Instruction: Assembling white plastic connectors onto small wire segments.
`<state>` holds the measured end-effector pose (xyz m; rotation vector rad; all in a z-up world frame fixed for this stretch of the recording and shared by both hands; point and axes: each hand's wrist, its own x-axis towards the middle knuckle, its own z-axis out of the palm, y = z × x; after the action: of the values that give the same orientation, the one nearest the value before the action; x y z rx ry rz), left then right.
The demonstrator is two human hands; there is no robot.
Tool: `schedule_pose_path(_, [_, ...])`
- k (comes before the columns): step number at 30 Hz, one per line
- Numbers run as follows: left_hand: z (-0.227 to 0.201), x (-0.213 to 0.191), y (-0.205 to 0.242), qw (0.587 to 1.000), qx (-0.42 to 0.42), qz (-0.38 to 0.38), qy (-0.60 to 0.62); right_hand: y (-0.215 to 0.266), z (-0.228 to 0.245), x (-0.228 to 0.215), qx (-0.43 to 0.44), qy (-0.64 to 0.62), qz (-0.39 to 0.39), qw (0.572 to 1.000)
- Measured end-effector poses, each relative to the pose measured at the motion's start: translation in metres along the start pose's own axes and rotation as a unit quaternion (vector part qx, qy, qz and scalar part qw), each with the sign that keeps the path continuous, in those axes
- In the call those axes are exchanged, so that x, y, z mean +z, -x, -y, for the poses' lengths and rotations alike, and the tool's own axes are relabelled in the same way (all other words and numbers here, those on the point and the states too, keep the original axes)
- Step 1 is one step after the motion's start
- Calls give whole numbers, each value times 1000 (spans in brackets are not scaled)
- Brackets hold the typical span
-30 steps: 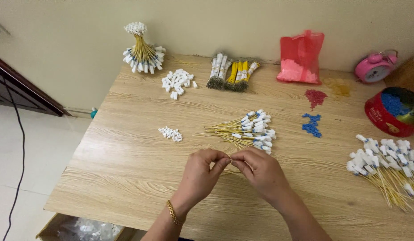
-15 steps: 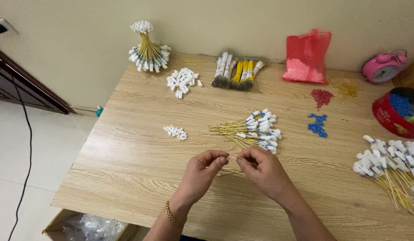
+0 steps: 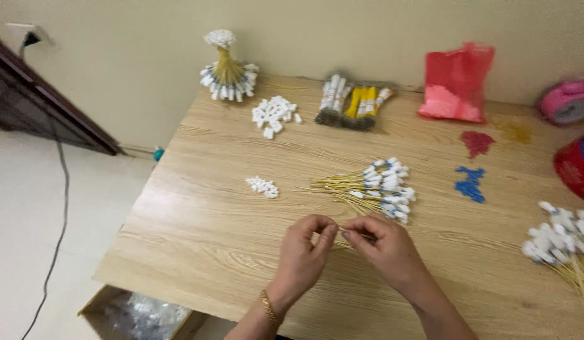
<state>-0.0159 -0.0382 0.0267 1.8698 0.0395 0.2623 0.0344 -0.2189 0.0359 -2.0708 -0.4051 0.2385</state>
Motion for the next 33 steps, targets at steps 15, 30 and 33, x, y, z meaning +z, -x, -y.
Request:
schedule_pose_path(15, [79, -97, -64, 937, -103, -122, -311, -11, -17, 13, 108, 14, 7, 994])
schedule_pose_path(30, [31, -79, -48, 966, -118, -74, -217, -11, -27, 11, 114, -91, 21, 989])
schedule_pose_path(33, [23, -51, -31, 986, -169, -8, -7, -8, -15, 8, 114, -107, 24, 987])
